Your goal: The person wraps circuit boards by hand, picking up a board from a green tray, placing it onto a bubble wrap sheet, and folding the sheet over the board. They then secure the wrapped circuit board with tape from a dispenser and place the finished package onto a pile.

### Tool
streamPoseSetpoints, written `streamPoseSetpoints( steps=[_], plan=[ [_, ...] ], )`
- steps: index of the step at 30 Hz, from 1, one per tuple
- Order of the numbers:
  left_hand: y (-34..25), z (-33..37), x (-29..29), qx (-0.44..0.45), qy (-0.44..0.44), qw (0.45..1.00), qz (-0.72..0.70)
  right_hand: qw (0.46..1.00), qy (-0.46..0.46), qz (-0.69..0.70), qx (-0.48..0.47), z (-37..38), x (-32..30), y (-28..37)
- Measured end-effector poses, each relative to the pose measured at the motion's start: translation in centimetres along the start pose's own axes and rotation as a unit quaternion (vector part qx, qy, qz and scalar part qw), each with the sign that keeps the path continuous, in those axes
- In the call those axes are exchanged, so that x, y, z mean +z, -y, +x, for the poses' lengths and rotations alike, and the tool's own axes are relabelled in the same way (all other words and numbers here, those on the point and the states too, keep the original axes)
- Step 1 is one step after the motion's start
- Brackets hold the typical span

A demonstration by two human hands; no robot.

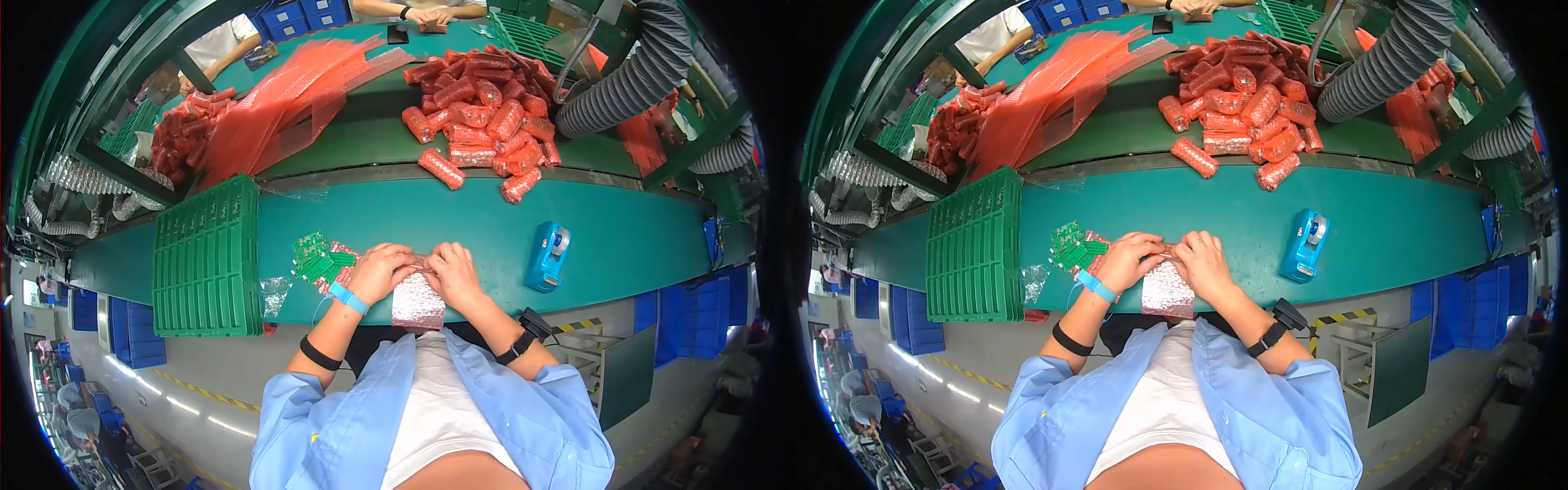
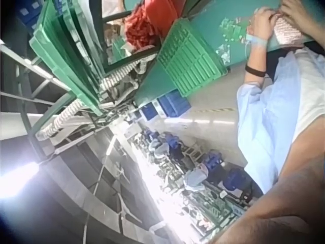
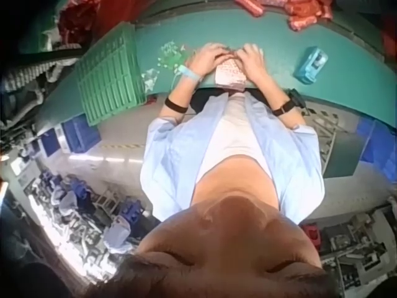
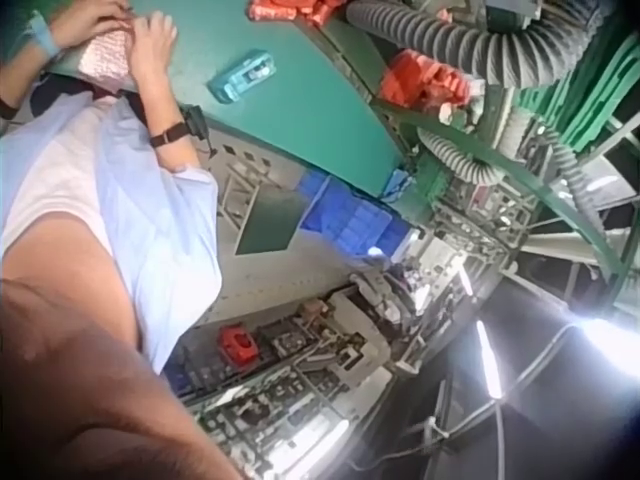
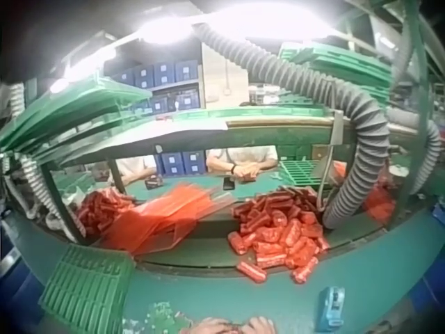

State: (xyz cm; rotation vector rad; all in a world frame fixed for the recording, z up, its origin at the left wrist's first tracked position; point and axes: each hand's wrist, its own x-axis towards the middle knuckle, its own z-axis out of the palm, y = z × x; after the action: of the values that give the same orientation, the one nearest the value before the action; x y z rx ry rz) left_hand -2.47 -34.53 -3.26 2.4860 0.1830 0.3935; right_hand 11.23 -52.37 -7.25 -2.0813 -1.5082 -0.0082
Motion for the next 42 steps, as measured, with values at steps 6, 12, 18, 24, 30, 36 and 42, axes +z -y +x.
streamPoseSetpoints(
  steps=[6,12,18,24,30,36,42],
  plan=[
    [0.7,-1.2,1.4,0.054,-0.038,0.997,0.043,0.998,-0.021,0.065,0.002,-0.1,-0.7,-0.7],
    [0.9,-1.6,1.6,0.069,-0.063,0.995,0.038,0.998,-0.048,0.038,-0.014,-0.6,0.2,-0.7],
    [0.3,-2.6,2.7,0.042,-0.084,0.993,0.069,0.997,-0.063,0.030,-0.028,-0.8,0.0,-0.5],
    [2.0,-3.4,-0.7,-0.031,-0.147,0.984,0.099,0.997,-0.063,0.046,0.006,-0.8,-0.2,-0.6],
    [3.0,-5.6,-6.8,-0.145,-0.069,0.974,0.162,0.996,-0.044,0.069,0.026,-0.6,-0.5,-0.4],
    [3.5,-5.2,-7.5,-0.119,-0.031,0.980,0.156,0.995,-0.046,0.081,0.028,-0.7,-0.3,-0.8],
    [3.5,-3.9,-9.0,-0.110,0.049,0.979,0.167,0.994,-0.047,0.093,0.043,-0.4,0.0,-0.6]
  ],
)
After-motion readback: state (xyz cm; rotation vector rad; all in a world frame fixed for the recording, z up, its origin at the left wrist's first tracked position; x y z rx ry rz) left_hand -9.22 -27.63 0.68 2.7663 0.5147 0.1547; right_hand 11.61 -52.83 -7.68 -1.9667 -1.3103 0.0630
